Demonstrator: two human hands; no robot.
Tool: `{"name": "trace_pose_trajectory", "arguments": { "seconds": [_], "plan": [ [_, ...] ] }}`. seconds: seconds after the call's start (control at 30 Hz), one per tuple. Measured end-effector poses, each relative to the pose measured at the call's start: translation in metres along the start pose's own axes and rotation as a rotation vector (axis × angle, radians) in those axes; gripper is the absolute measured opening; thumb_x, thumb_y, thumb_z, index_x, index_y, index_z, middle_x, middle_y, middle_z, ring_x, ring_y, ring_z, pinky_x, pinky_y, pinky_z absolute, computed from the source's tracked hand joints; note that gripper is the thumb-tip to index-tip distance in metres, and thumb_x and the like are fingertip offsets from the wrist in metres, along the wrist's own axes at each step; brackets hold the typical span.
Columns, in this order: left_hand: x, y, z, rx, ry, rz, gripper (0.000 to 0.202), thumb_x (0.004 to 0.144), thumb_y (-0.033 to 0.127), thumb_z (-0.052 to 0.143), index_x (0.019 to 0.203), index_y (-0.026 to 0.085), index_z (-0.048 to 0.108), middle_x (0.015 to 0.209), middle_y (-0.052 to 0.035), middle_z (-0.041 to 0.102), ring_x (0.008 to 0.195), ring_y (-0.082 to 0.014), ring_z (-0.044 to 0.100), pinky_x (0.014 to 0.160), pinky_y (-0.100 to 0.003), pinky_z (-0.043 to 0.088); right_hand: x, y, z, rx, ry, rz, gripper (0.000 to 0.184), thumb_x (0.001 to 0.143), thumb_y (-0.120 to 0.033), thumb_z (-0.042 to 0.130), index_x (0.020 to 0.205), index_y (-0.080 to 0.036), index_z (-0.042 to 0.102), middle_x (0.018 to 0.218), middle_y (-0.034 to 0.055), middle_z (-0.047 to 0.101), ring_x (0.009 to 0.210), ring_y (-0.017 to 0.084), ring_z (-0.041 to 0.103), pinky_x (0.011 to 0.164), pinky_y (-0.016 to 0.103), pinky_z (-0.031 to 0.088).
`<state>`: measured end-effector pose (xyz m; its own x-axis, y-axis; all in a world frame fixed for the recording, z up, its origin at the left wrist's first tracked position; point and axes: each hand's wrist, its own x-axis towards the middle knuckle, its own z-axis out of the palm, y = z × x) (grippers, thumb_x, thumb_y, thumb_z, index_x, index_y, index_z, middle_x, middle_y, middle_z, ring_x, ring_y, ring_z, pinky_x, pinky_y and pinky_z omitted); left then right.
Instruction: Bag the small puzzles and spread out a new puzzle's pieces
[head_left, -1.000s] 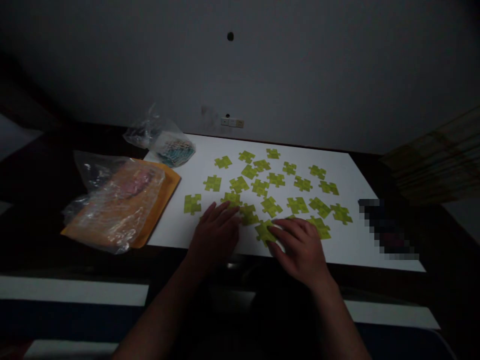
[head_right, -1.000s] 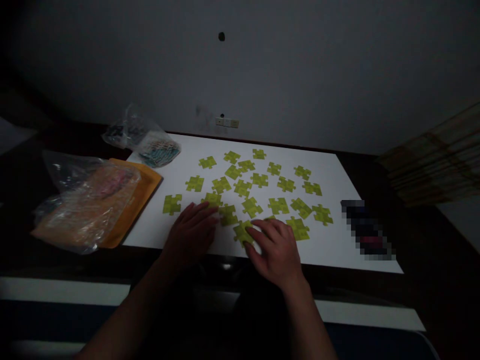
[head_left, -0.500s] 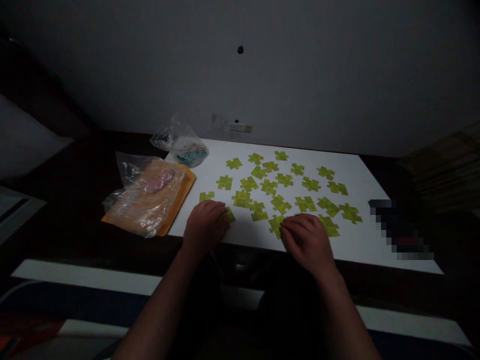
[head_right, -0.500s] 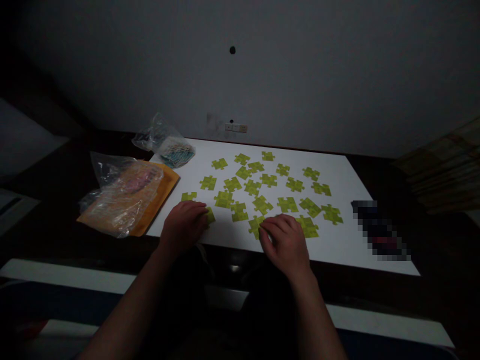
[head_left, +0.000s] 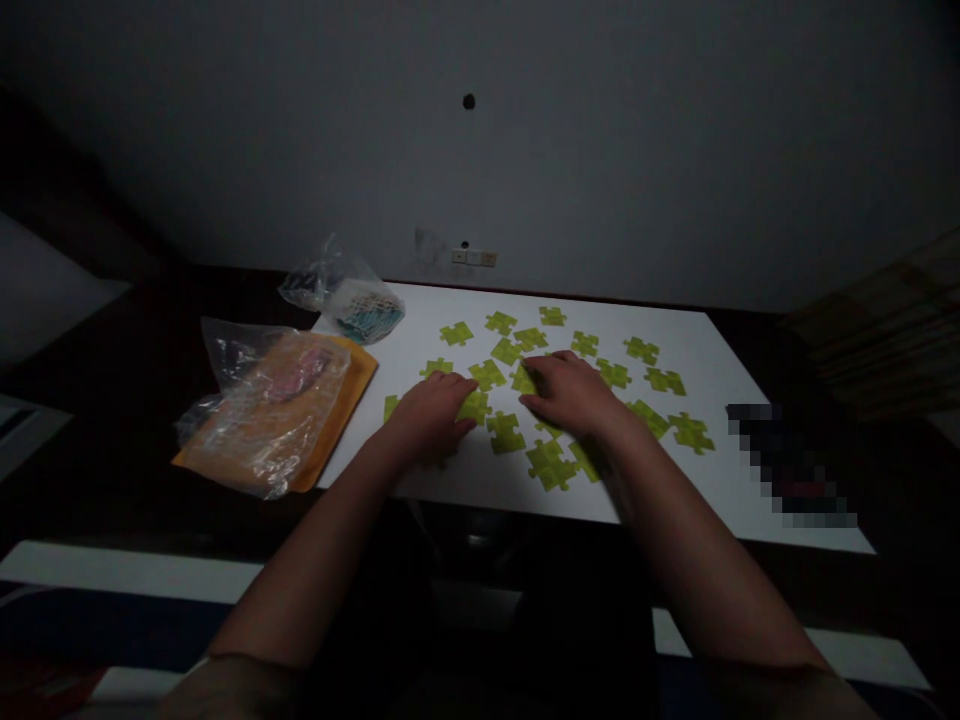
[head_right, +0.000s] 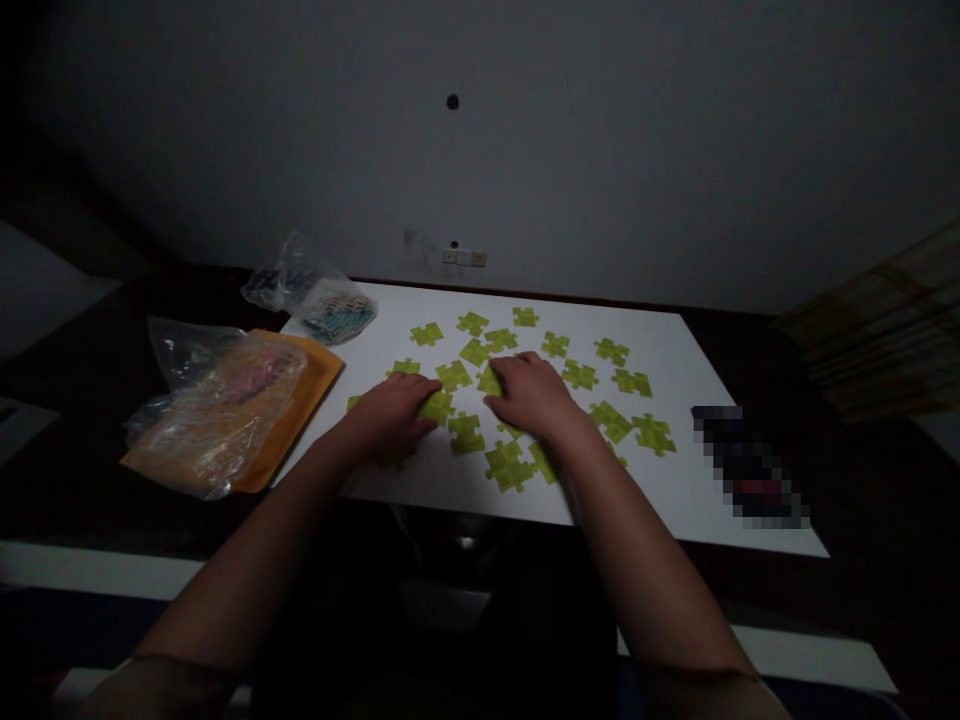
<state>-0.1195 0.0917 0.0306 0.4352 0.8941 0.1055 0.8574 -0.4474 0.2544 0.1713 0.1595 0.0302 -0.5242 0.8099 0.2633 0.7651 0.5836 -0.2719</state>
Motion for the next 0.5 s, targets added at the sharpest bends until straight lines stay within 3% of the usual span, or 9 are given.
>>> {"name": "trace_pose_trajectory", "arguments": {
  "seconds": [0.2, 0.5],
  "plan": [
    [0.009, -0.01, 0.0, -0.066, -0.056, -0.012, 0.063, 0.092, 0.028, 0.082, 0.152, 0.018, 0.065, 0.143, -0.0171, 0.072, 0.134, -0.0383, 0.065, 0.118, -0.054, 0.055, 0.0, 0.016, 0.01, 0.15, -0.04, -0.009, 0.061, 0.088, -0.025, 0.086, 0.147, -0.021, 0.071, 0.139, 0.0167, 0.077, 0.131, 0.04, 0.067, 0.114, 0.058, 0.056],
    [0.016, 0.003, -0.003, -0.162, -0.08, -0.055, 0.062, 0.09, 0.023, 0.081, 0.15, 0.025, 0.065, 0.138, -0.0128, 0.066, 0.13, -0.0335, 0.064, 0.117, -0.051, 0.055, -0.004, 0.02, 0.007, 0.381, -0.086, -0.027, 0.073, 0.084, -0.018, 0.086, 0.153, -0.03, 0.064, 0.146, 0.012, 0.072, 0.136, 0.034, 0.068, 0.121, 0.057, 0.054]
  ]
}}
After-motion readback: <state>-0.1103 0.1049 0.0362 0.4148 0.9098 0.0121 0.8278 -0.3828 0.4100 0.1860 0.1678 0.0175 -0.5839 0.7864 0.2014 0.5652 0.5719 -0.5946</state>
